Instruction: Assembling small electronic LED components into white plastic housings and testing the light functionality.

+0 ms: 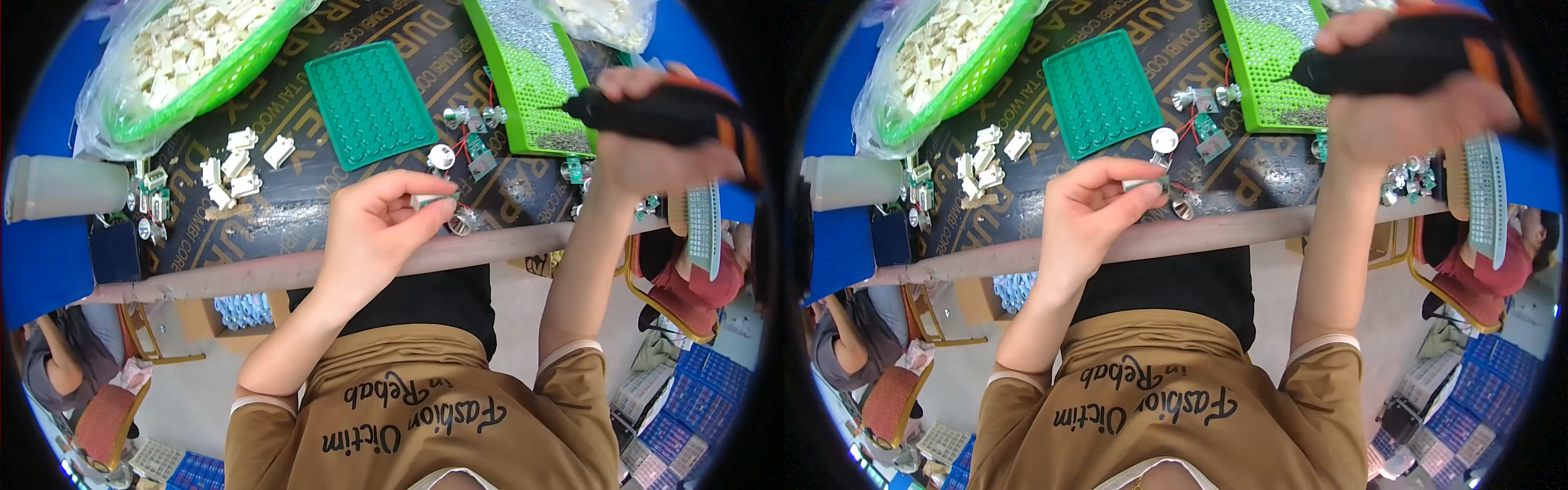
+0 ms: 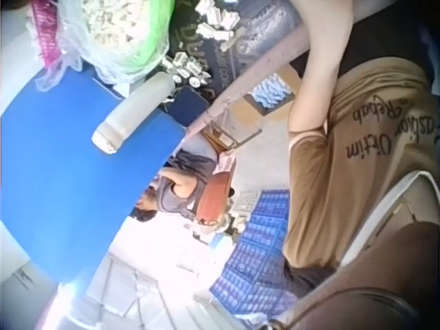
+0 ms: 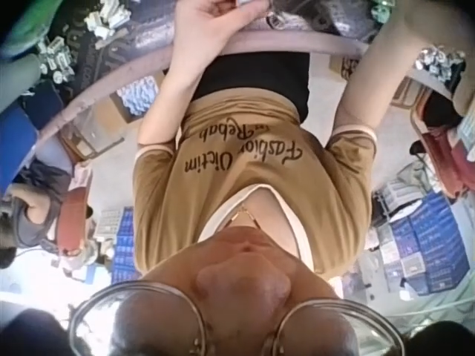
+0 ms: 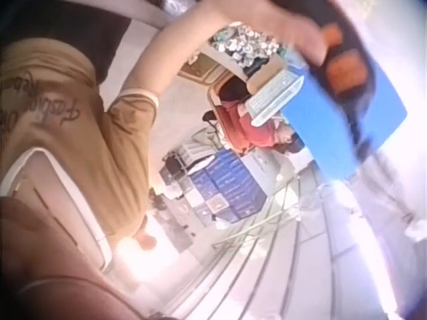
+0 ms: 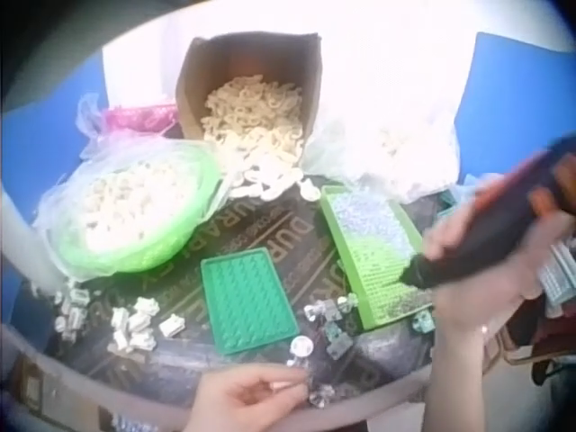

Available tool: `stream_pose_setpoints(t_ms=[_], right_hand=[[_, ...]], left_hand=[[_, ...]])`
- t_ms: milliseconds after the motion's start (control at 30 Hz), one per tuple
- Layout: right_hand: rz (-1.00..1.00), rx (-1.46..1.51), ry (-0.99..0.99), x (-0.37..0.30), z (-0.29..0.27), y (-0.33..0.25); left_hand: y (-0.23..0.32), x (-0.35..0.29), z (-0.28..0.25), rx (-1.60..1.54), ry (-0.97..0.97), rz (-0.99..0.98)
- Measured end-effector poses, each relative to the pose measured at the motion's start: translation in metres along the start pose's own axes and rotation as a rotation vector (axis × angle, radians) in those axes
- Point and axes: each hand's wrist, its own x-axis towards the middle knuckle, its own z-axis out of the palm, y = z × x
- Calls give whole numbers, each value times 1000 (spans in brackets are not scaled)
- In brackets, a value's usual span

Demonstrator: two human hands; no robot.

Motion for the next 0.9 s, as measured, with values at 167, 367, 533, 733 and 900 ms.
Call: stream_pose_setpoints(t_ms=[167, 367, 533, 733, 900], right_hand=[[41, -420, 445, 18, 0, 39], [97, -354, 585, 16, 17, 34], [102, -421, 473, 0, 13, 25], [-108, -815, 497, -66, 62, -2], [337, -646, 27, -81, 113, 7]], left_hand=[[-2, -1, 0, -6, -6, 45], [0, 0, -3, -132, -13, 83], [-1, 0, -7, -130, -9, 94], [-5, 2, -4, -176, -59, 285], [-9, -1, -6, -225, -35, 301]])
